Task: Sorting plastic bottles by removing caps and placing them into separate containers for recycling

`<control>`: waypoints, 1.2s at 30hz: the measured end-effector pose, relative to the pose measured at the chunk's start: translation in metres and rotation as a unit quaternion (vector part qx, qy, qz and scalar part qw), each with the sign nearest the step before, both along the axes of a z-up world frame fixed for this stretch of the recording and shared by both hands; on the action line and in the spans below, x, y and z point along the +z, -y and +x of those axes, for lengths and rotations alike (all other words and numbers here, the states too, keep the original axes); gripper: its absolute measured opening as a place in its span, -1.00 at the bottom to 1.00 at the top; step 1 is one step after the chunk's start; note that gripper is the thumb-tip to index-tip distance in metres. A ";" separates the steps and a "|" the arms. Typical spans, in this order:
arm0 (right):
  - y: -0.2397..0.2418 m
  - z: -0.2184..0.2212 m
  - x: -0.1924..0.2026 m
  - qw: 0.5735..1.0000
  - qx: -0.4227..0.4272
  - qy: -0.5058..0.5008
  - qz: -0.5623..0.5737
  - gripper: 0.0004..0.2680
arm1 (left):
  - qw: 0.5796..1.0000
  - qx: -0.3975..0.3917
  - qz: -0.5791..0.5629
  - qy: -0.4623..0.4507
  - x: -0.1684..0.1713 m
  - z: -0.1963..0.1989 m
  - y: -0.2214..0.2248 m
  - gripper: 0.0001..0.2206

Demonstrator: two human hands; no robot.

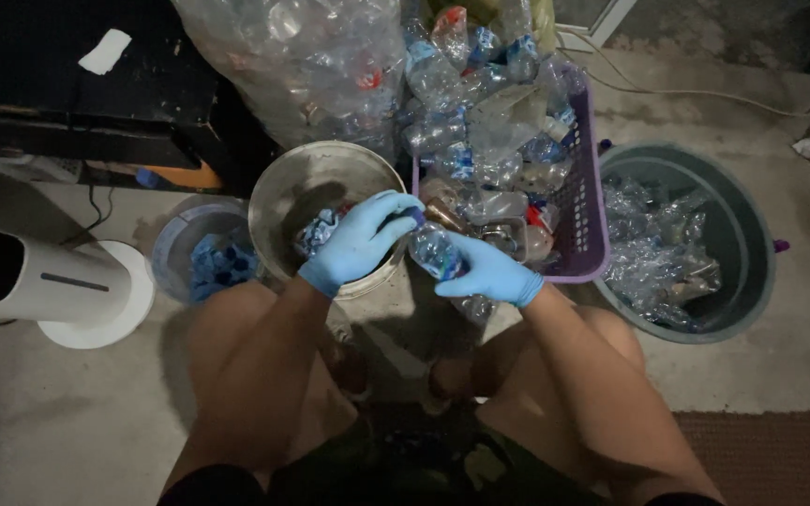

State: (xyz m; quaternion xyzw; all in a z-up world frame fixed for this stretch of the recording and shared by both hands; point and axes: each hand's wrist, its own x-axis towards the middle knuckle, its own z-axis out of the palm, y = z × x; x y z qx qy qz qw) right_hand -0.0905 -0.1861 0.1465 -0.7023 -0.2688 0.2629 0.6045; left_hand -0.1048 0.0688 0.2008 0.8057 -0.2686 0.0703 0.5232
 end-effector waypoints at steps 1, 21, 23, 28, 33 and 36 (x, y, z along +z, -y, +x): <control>-0.003 -0.002 0.001 1.000 0.001 0.000 0.000 -0.40 | 1.000 0.001 0.000 0.000 -0.005 0.003 0.001 -0.75; 0.003 -0.002 0.024 0.996 0.010 0.058 -0.071 -0.41 | 0.996 -0.060 0.062 0.034 0.019 -0.009 -0.010 -0.72; 0.001 -0.003 0.027 0.991 0.000 0.101 -0.093 -0.40 | 0.996 -0.051 0.067 0.016 0.004 -0.004 -0.010 -0.74; 0.000 -0.001 0.012 0.934 -0.048 0.286 -0.208 -0.29 | 0.990 0.018 0.099 -0.103 -0.021 0.000 -0.002 -0.73; 0.002 0.008 -0.002 0.842 -0.081 0.389 -0.364 -0.24 | 0.961 0.143 0.094 -0.216 -0.047 0.009 0.015 -0.63; 0.004 0.010 -0.004 0.865 -0.075 0.357 -0.346 -0.22 | 0.975 0.100 0.106 -0.165 -0.029 0.005 0.011 -0.63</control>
